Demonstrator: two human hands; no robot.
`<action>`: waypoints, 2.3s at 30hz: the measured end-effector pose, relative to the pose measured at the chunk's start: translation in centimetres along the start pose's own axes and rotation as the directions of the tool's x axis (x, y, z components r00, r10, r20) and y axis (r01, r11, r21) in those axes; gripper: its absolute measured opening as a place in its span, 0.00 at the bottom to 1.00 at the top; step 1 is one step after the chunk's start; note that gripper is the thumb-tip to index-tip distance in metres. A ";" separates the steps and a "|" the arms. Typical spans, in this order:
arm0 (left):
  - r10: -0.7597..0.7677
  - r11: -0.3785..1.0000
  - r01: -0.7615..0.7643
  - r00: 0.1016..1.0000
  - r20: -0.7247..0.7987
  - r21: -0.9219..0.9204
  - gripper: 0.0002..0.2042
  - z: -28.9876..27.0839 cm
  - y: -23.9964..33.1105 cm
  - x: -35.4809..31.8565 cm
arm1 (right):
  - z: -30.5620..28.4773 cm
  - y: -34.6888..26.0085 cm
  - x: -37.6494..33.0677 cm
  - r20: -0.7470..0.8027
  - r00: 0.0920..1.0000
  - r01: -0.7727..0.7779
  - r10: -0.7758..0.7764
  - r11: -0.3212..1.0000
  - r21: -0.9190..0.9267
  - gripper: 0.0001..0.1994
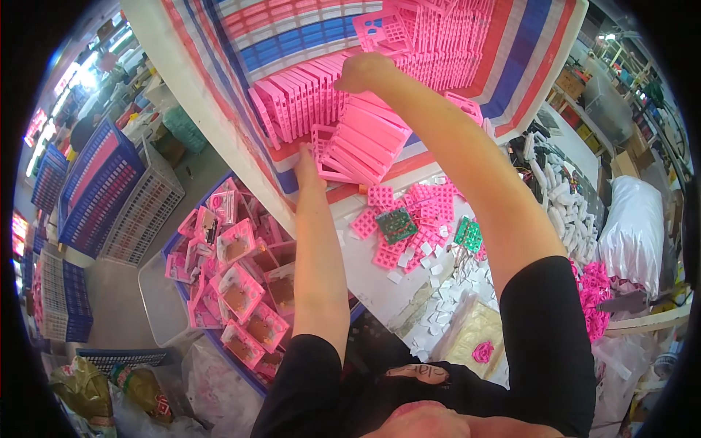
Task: Assembling electronic components and small plastic parts into a pink toy house using a hot glue gun.
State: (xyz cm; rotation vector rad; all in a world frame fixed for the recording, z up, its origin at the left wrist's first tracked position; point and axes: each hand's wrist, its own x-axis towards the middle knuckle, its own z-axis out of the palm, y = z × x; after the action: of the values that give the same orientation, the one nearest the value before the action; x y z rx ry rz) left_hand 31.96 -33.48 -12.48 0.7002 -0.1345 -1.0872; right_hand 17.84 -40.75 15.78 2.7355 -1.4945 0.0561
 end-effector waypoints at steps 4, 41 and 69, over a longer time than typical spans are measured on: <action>0.538 0.830 -0.442 0.794 -0.281 0.342 0.24 0.8 -2.2 -4.0 | 1.3 0.5 -0.7 0.118 0.981 0.160 -0.157 0.987 -0.020 0.27; 0.592 -0.270 -0.357 0.671 0.447 0.894 0.09 -1.5 0.3 -5.6 | 3.7 3.6 -2.2 -0.111 0.991 0.084 -0.076 0.994 0.068 0.18; 0.058 0.217 -0.154 0.988 0.145 0.964 0.51 13.5 2.3 -5.6 | 14.8 16.2 -2.6 0.049 0.998 -0.030 -0.031 0.456 0.889 0.40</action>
State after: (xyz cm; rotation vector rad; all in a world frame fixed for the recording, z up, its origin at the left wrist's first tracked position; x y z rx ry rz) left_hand 25.24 -34.21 0.66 1.7934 -1.0300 -0.7758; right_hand 3.10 -47.83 0.93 3.4891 -1.8458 1.1088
